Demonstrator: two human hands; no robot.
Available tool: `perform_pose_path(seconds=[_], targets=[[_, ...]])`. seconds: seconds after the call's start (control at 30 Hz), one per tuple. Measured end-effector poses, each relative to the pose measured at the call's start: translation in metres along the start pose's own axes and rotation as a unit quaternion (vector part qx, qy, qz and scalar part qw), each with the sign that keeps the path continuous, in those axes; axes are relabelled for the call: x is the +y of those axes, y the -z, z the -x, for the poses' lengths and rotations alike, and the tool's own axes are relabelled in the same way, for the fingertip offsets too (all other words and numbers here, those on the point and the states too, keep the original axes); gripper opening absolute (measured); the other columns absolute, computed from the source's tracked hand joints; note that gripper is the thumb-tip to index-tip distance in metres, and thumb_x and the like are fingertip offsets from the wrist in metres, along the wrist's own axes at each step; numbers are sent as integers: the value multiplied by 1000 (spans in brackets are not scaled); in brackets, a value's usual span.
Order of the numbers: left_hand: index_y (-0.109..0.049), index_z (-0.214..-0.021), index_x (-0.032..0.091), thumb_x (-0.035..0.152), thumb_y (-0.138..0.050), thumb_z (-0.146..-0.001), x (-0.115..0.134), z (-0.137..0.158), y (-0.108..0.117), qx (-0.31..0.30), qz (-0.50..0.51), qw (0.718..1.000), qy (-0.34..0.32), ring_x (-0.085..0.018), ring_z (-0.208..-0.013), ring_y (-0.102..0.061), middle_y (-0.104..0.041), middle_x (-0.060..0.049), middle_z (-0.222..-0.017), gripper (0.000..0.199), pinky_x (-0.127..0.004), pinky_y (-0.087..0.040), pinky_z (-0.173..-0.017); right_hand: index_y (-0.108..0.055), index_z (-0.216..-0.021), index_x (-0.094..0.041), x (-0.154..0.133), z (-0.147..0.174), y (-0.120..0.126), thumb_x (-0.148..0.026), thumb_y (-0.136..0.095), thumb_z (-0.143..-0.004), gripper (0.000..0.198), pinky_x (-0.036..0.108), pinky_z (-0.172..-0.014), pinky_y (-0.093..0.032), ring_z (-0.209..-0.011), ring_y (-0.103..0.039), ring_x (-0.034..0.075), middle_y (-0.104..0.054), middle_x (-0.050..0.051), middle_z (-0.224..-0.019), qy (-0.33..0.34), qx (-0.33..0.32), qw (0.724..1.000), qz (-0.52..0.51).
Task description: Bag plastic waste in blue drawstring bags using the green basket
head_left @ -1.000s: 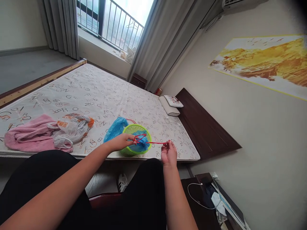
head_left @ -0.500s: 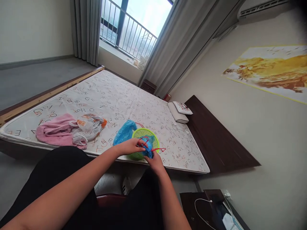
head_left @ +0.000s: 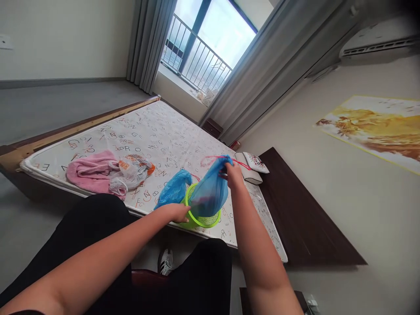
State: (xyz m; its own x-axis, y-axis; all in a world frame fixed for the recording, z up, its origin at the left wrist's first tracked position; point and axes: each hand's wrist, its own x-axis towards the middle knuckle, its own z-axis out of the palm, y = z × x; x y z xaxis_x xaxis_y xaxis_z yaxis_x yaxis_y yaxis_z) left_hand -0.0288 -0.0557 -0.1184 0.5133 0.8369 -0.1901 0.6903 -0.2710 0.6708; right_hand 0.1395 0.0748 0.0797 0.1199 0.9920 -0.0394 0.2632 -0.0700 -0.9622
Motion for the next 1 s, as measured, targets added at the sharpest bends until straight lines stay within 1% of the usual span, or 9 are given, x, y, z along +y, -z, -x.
perform_pose_path(seconds=[0.1, 0.27, 0.47, 0.57, 0.7, 0.77, 0.83, 0.9, 1.0], targets=[[-49, -156, 13, 41, -75, -82, 9, 4, -1, -67, -40, 996, 32, -47, -116, -67, -67, -29, -133, 83, -53, -54, -93, -59, -93, -23, -41, -34, -36, -23, -63, -82, 12, 31, -60, -59, -60, -64, 15, -63, -3, -71, -15, -31, 999, -41], [-45, -159, 14, 43, -68, -89, 16, 9, 9, -95, -64, 993, 34, -48, -127, -61, -56, -28, -149, 79, -56, -52, -100, -61, -101, -24, -87, -72, -81, -24, -64, -85, 16, 26, -72, -56, -74, -65, 11, -67, -5, -87, 82, -27, 995, -50], [-40, -162, 27, 42, -69, -89, 17, 14, 17, -109, -61, 991, 46, -42, -135, -58, -43, -19, -163, 80, -52, -48, -109, -63, -105, -22, -105, -72, -113, -32, -65, -81, 26, 29, -77, -54, -86, -63, 13, -67, -1, -95, 201, -60, 977, -45], [-40, -162, 27, 43, -70, -88, 18, 14, 17, -117, -61, 990, 52, -43, -137, -56, -41, -19, -164, 81, -53, -48, -109, -64, -106, -20, -83, -56, -127, -32, -66, -81, 28, 30, -81, -53, -88, -60, 14, -67, -1, -95, 208, -59, 976, -2], [-40, -162, 28, 41, -72, -87, 16, 12, 14, -109, -54, 991, 54, -45, -134, -58, -41, -21, -164, 83, -57, -49, -106, -66, -108, -20, -26, -26, -140, -32, -70, -83, 28, 33, -79, -55, -84, -63, 15, -69, 1, -95, 108, -135, 983, 56], [-40, -162, 27, 40, -71, -87, 14, 9, 10, -106, -51, 992, 46, -47, -134, -58, -43, -22, -162, 83, -59, -49, -105, -66, -114, -22, 10, -11, -140, -31, -76, -82, 35, 36, -77, -57, -80, -65, 16, -71, 2, -95, 26, -240, 962, 130], [-42, -161, 25, 38, -74, -85, 10, 5, 5, -101, -38, 994, 36, -47, -136, -56, -47, -23, -160, 84, -58, -47, -108, -70, -116, -23, 45, 5, -133, -30, -80, -81, 37, 39, -80, -59, -78, -67, 18, -75, 3, -94, 10, -328, 916, 230], [-47, -159, 23, 32, -79, -80, 8, 3, 1, -89, -20, 995, 31, -46, -136, -56, -50, -22, -157, 85, -54, -47, -110, -75, -107, -22, 76, 20, -120, -27, -81, -79, 29, 42, -89, -57, -84, -70, 20, -77, 5, -94, 61, -324, 900, 287], [-49, -157, 21, 30, -79, -79, 5, 3, -4, -70, -9, 997, 33, -47, -131, -60, -51, -24, -156, 84, -54, -49, -106, -75, -109, -21, 113, 40, -86, -26, -70, -87, 23, 44, -105, -51, -106, -69, 24, -76, 8, -112, 99, -258, 914, 297]])
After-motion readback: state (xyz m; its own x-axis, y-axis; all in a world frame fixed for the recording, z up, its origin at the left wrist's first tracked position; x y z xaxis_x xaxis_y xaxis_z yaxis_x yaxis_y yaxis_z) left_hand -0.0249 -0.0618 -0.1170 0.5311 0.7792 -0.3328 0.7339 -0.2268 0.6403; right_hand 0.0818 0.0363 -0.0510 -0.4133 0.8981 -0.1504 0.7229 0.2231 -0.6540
